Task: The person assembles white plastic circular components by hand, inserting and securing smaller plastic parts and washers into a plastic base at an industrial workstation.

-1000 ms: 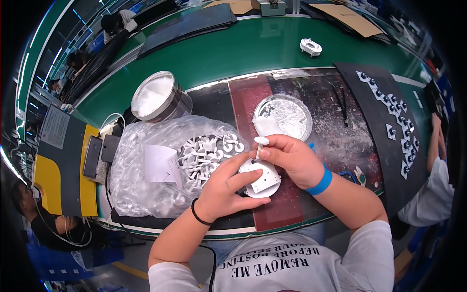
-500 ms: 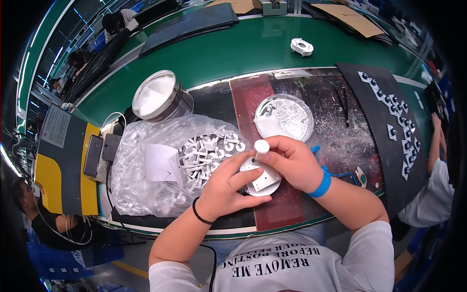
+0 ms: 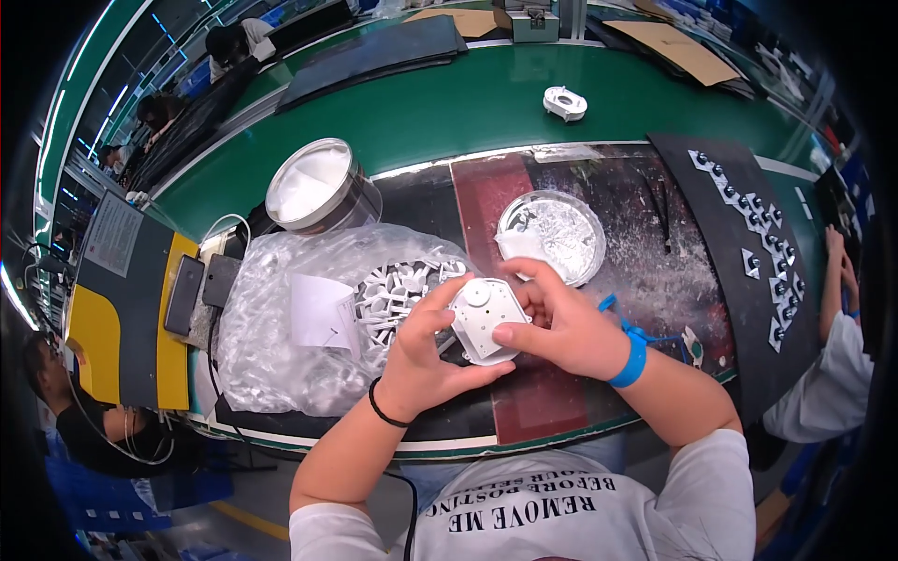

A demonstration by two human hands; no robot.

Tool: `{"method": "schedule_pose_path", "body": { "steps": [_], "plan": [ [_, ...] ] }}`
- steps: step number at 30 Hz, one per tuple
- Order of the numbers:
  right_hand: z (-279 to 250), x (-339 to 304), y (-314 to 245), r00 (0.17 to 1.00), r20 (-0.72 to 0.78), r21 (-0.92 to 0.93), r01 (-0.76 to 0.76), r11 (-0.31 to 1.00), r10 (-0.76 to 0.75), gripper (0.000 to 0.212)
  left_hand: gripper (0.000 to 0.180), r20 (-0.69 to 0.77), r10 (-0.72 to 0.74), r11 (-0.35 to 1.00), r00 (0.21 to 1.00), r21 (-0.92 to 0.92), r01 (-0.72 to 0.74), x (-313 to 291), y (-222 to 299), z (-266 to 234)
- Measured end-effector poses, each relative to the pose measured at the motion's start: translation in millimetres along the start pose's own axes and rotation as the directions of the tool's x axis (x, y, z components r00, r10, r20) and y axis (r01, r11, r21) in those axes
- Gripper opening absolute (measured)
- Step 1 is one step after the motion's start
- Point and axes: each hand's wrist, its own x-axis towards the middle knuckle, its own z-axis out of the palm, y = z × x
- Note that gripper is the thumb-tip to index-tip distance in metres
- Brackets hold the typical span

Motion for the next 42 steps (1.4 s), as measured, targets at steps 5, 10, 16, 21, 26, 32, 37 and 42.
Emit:
{"method": "schedule_pose_path", "body": {
  "steps": [5,10,16,21,26,32,37,42],
  "plan": [
    [-30.9,18.4,-6.8,0.976,-0.179,0.114,0.144,0.983,-0.123,0.064,0.098,-0.135,0.053,0.996,0.989,0.074,-0.044,5.9,2.2,-0.4],
    [-141.5,79.9,-18.9,0.679,-0.711,-0.218,0.031,0.976,-0.18,0.067,0.083,-0.11,0.052,0.994,0.993,0.098,-0.041,9.4,-0.2,-3.5],
    [-256.1,142.2,43.5,0.373,-0.917,-0.207,-0.143,0.968,-0.141,0.075,0.072,-0.098,0.028,0.992,0.995,0.125,-0.016,8.2,-6.1,-6.3],
    [-248.1,173.3,41.1,0.479,-0.846,-0.435,-0.37,0.821,-0.233,0.069,0.072,-0.034,-0.048,0.979,0.998,0.196,0.053,8.4,-2.6,-14.9],
    [-243.8,187.6,36.6,0.368,-0.863,-0.505,-0.583,0.636,-0.347,0.057,0.03,0.116,-0.155,0.941,0.981,0.319,0.111,17.5,2.8,-14.3],
    [-160.5,212.4,6.4,0.752,-0.32,-0.947,-0.267,0.177,-0.576,0.039,0.031,0.109,-0.168,0.929,0.98,0.349,0.12,14.1,1.4,-16.6],
    [-129.9,226.5,7.0,0.793,-0.405,-0.911,-0.395,0.122,-0.455,0.043,0.035,0.103,-0.196,0.898,0.975,0.418,0.137,9.2,-1.3,-22.0],
    [-134.0,221.4,-3.8,0.909,-0.326,-0.514,0.06,0.856,-0.26,0.047,0.063,0.013,-0.232,0.913,0.973,0.347,0.213,8.1,0.2,-21.0]
  ]
}}
